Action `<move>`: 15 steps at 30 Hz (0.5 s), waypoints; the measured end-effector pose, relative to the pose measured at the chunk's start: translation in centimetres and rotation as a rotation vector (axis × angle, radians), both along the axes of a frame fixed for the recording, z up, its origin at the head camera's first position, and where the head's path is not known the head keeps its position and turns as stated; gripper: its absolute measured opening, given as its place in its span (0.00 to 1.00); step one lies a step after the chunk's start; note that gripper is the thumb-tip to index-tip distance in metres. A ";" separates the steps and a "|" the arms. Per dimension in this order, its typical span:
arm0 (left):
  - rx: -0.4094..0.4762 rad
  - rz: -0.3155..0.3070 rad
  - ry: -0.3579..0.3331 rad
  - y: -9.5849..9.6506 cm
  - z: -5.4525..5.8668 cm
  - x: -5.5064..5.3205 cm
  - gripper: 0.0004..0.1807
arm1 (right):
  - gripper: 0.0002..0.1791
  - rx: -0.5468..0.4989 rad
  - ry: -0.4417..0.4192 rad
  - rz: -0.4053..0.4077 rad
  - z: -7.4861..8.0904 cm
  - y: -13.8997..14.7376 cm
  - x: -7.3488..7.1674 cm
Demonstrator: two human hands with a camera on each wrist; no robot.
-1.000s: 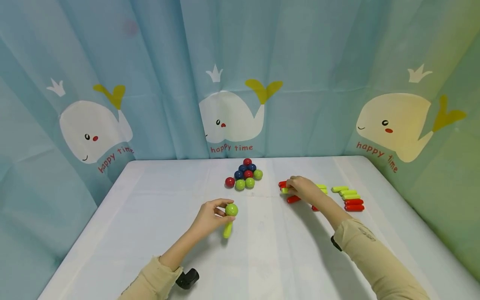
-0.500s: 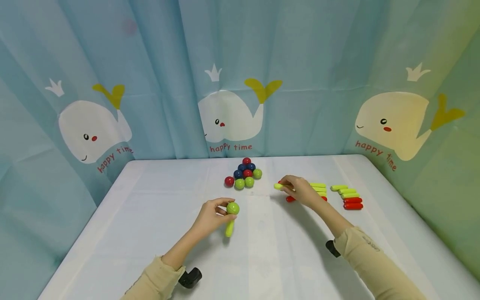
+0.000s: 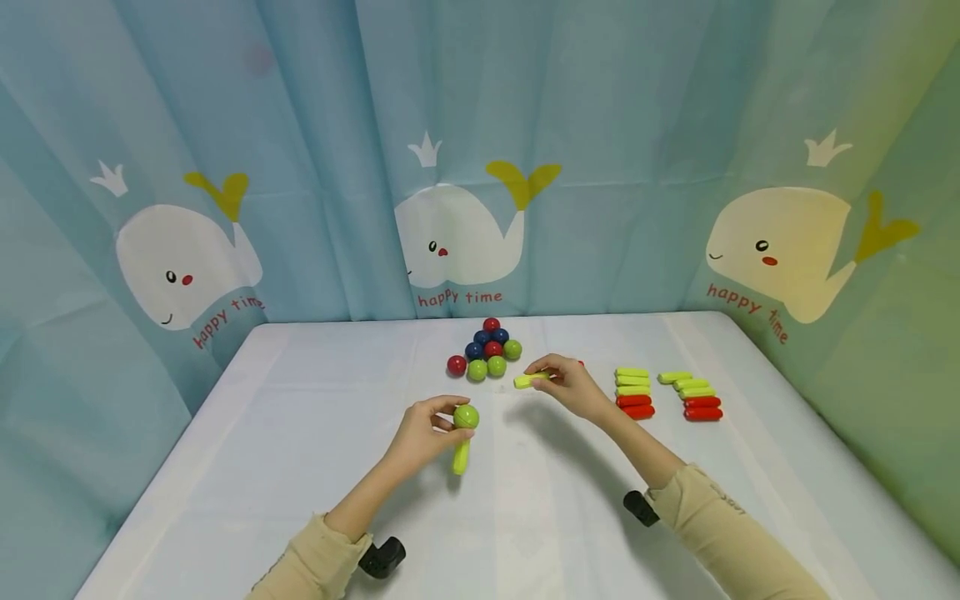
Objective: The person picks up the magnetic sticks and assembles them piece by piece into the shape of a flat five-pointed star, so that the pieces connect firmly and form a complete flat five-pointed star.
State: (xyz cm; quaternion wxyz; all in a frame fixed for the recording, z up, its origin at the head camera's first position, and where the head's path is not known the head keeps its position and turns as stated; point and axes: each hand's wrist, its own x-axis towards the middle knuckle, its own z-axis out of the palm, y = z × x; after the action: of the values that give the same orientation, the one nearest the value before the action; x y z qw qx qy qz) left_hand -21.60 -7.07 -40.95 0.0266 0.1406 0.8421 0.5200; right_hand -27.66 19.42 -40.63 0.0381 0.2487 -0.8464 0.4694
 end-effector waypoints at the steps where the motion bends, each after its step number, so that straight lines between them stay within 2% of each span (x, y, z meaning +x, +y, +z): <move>1: -0.002 0.001 0.002 0.0 0.0 0.0 0.23 | 0.11 -0.011 -0.016 0.007 0.1 -0.4 0.2; 10: 0.023 0.017 0.006 -0.1 0.0 0.0 0.24 | 0.11 -0.030 -0.046 0.106 1.3 -3.3 1.4; 15: 0.028 0.035 0.014 -0.3 0.0 0.1 0.23 | 0.10 -0.020 -0.013 0.149 1.3 -4.2 1.7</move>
State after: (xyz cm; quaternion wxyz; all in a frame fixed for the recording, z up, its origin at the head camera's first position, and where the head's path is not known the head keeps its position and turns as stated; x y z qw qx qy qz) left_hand -21.53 -7.33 -40.93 0.0099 0.1299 0.8372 0.5311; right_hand -25.96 15.22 -39.28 0.0001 0.3075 -0.8212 0.4807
